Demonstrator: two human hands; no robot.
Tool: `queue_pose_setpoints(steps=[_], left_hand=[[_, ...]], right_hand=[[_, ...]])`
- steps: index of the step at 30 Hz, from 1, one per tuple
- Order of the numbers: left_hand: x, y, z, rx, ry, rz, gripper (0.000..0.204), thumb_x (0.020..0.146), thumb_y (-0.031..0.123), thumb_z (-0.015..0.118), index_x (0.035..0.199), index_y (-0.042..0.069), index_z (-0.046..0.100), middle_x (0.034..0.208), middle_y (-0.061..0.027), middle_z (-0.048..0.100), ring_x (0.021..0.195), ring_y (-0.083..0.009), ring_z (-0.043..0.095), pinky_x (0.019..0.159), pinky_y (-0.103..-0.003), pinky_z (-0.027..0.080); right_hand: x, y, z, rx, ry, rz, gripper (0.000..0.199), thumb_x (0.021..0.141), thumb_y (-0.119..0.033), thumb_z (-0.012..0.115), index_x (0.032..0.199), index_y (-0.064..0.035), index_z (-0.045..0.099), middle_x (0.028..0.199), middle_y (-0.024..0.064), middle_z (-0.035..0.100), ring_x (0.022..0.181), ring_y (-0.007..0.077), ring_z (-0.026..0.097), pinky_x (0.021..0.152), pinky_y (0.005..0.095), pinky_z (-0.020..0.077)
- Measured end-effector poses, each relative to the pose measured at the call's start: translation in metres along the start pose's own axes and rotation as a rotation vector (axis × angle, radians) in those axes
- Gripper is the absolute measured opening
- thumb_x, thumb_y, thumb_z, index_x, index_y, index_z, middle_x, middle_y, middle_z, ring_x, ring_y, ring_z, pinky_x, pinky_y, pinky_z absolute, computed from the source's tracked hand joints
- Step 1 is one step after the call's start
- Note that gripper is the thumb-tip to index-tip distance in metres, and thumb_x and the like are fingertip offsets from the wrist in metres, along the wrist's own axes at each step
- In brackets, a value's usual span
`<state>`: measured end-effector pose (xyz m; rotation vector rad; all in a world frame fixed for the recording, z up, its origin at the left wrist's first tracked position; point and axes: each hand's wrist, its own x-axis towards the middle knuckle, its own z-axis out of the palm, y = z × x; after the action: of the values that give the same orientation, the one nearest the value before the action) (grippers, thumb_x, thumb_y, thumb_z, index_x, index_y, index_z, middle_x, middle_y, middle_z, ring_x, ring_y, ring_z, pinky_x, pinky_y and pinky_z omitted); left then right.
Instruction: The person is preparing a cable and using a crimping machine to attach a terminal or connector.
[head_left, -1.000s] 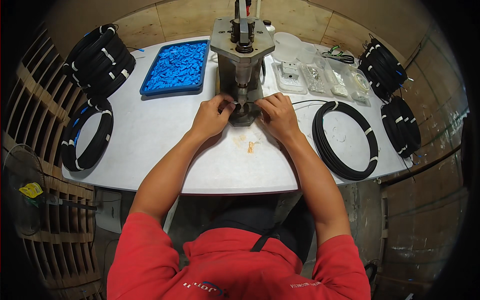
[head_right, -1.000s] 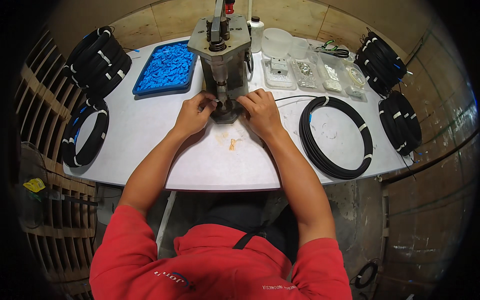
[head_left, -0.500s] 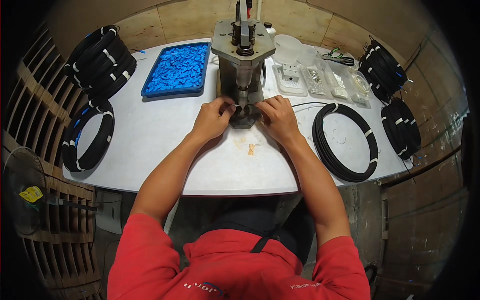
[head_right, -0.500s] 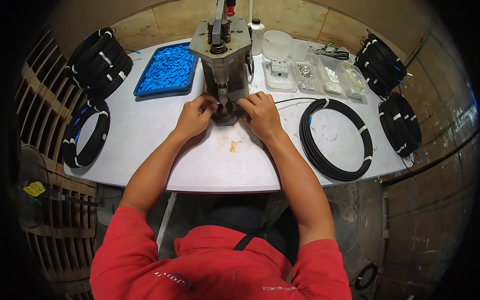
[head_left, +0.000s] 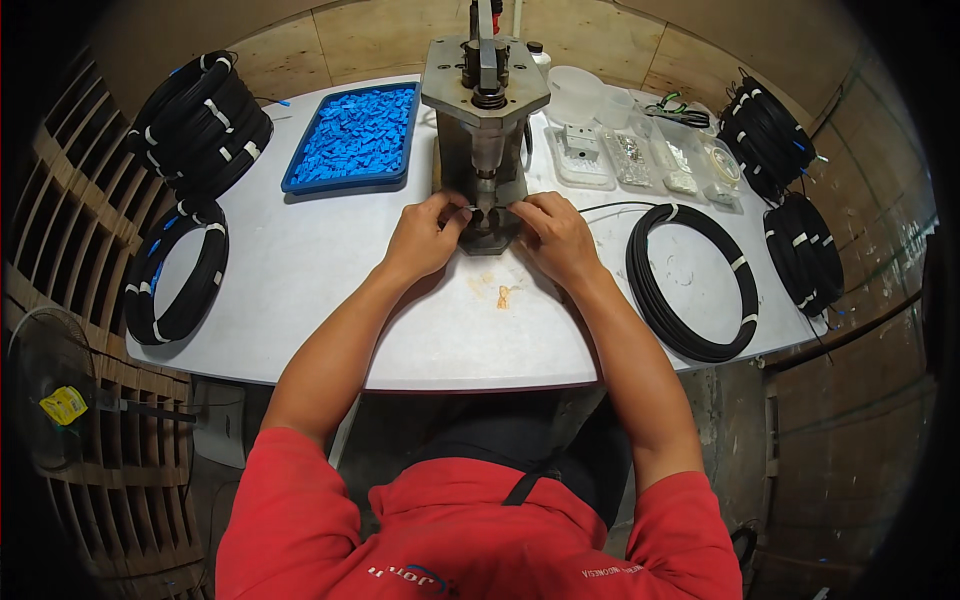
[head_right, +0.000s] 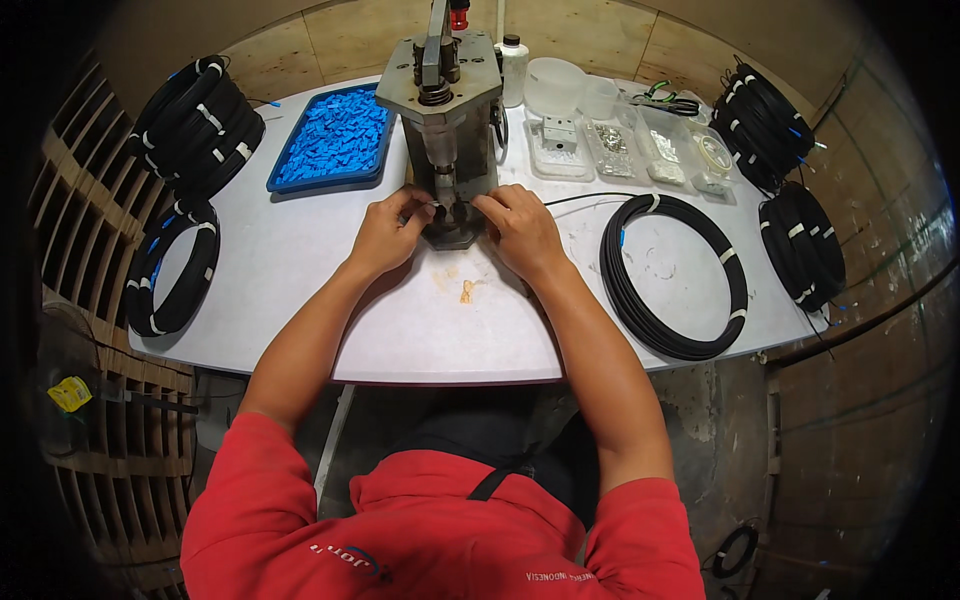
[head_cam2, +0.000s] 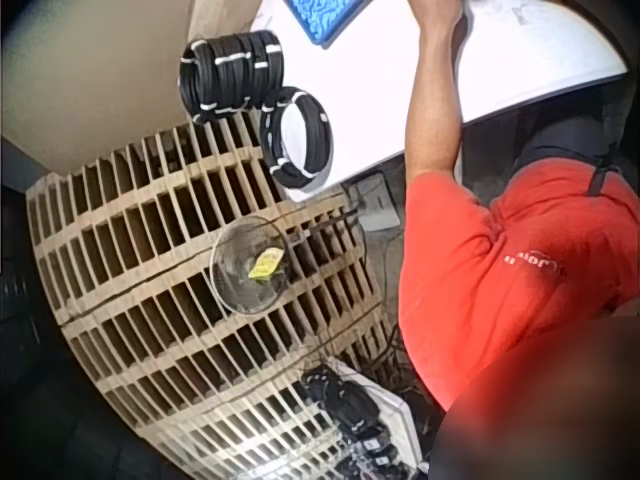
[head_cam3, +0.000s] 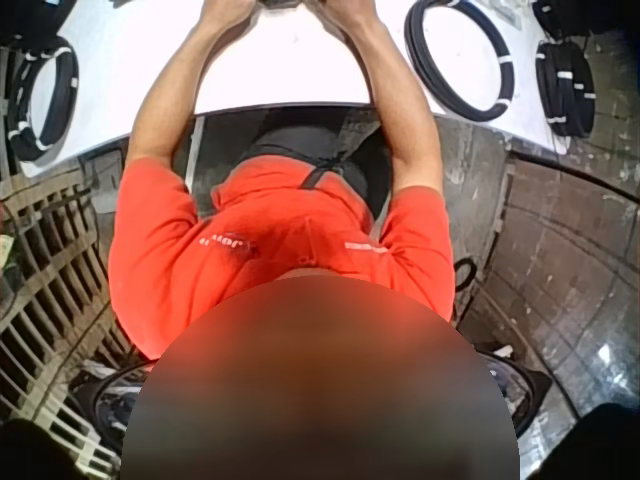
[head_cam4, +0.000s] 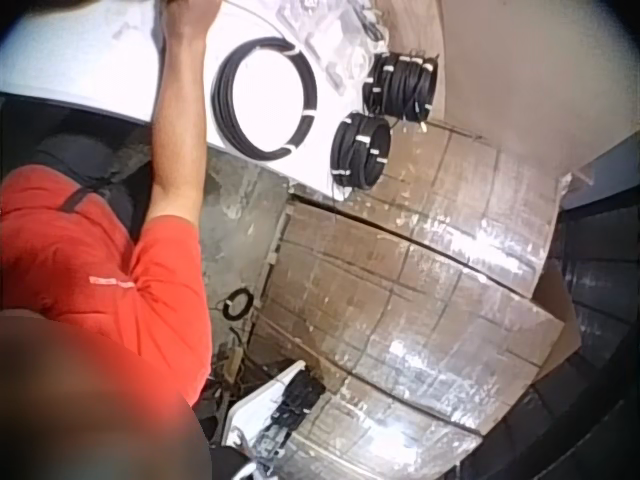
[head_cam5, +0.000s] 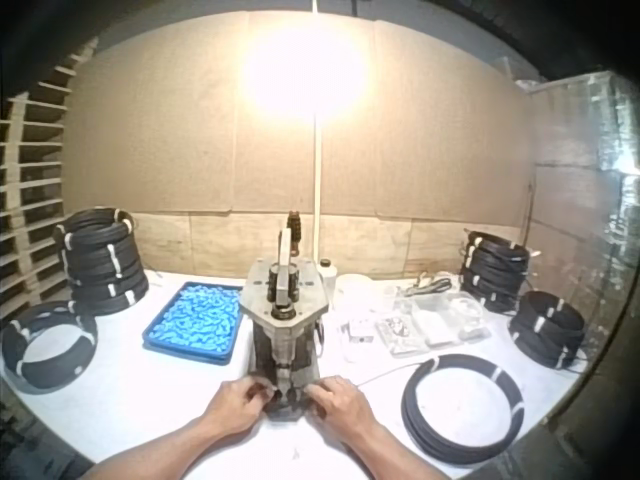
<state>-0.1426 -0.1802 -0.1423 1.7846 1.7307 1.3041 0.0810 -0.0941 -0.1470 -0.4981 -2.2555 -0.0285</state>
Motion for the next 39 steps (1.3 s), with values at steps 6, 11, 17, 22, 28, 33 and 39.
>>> queue_pose_setpoints(steps=[6, 11, 17, 22, 28, 33, 39], left_hand=[[-0.0003, 0.0, 0.0, -0.006, -0.007, -0.013, 0.021, 0.096, 0.013, 0.067, 0.109, -0.003, 0.069, 0.091, -0.0165, 0.077, 0.086, -0.0223, 0.076, 0.079, -0.034, 0.057], [0.0009, 0.0, -0.0001, -0.021, -0.02, -0.017, 0.02, 0.096, 0.012, 0.066, 0.109, -0.003, 0.069, 0.091, -0.0166, 0.077, 0.085, -0.0222, 0.076, 0.08, -0.034, 0.058], [0.0013, -0.0001, 0.0011, -0.026, -0.01, -0.012, 0.02, 0.097, 0.013, 0.065, 0.109, -0.003, 0.068, 0.09, -0.0163, 0.076, 0.085, -0.022, 0.075, 0.079, -0.034, 0.057], [0.0025, 0.0009, 0.0027, -0.054, 0.006, -0.029, 0.021, 0.098, 0.014, 0.064, 0.109, -0.003, 0.068, 0.088, -0.0164, 0.076, 0.084, -0.0219, 0.075, 0.078, -0.034, 0.057], [0.0025, 0.0013, 0.0043, -0.062, 0.02, -0.028, 0.021, 0.097, 0.014, 0.064, 0.11, -0.003, 0.068, 0.087, -0.0162, 0.075, 0.083, -0.0218, 0.075, 0.078, -0.034, 0.057], [0.0039, 0.0017, 0.0035, -0.03, 0.01, -0.047, 0.021, 0.097, 0.014, 0.063, 0.11, -0.003, 0.068, 0.087, -0.0166, 0.075, 0.083, -0.022, 0.074, 0.078, -0.034, 0.057], [0.0037, 0.0017, 0.0042, -0.029, 0.017, -0.046, 0.022, 0.097, 0.014, 0.063, 0.111, -0.003, 0.068, 0.087, -0.0165, 0.075, 0.082, -0.022, 0.074, 0.078, -0.034, 0.056]], right_hand=[[0.0015, -0.0055, -0.0001, 0.044, 0.007, 0.013, 0.036, 0.071, 0.005, 0.068, 0.106, -0.0055, 0.071, 0.091, 0.0092, 0.066, 0.086, 0.0306, 0.064, 0.077, 0.0407, 0.0533], [0.0016, -0.0043, 0.0018, 0.045, 0.033, 0.01, 0.036, 0.072, 0.005, 0.068, 0.107, -0.0057, 0.071, 0.093, 0.0093, 0.067, 0.088, 0.0303, 0.064, 0.078, 0.0402, 0.0534], [0.0017, -0.0043, 0.0021, 0.039, 0.018, 0.019, 0.037, 0.073, 0.005, 0.069, 0.108, -0.0063, 0.071, 0.095, 0.0092, 0.067, 0.09, 0.0301, 0.064, 0.081, 0.0399, 0.0532], [0.0018, -0.0037, 0.0033, 0.043, 0.023, 0.039, 0.037, 0.073, 0.005, 0.069, 0.108, -0.0077, 0.072, 0.097, 0.0089, 0.067, 0.09, 0.0303, 0.064, 0.08, 0.0402, 0.0529], [0.0012, -0.003, 0.0042, 0.033, 0.019, 0.046, 0.038, 0.073, 0.005, 0.07, 0.108, -0.0084, 0.072, 0.097, 0.0086, 0.067, 0.092, 0.0304, 0.064, 0.082, 0.0409, 0.0525], [0.0017, -0.0033, 0.0048, 0.027, 0.007, 0.054, 0.038, 0.072, 0.004, 0.071, 0.108, -0.0088, 0.072, 0.098, 0.0087, 0.067, 0.093, 0.0305, 0.064, 0.082, 0.0411, 0.0525], [0.0017, -0.004, 0.0042, 0.009, -0.015, 0.069, 0.04, 0.07, 0.003, 0.071, 0.108, -0.009, 0.072, 0.099, 0.0087, 0.067, 0.094, 0.0305, 0.065, 0.084, 0.0412, 0.0526]])
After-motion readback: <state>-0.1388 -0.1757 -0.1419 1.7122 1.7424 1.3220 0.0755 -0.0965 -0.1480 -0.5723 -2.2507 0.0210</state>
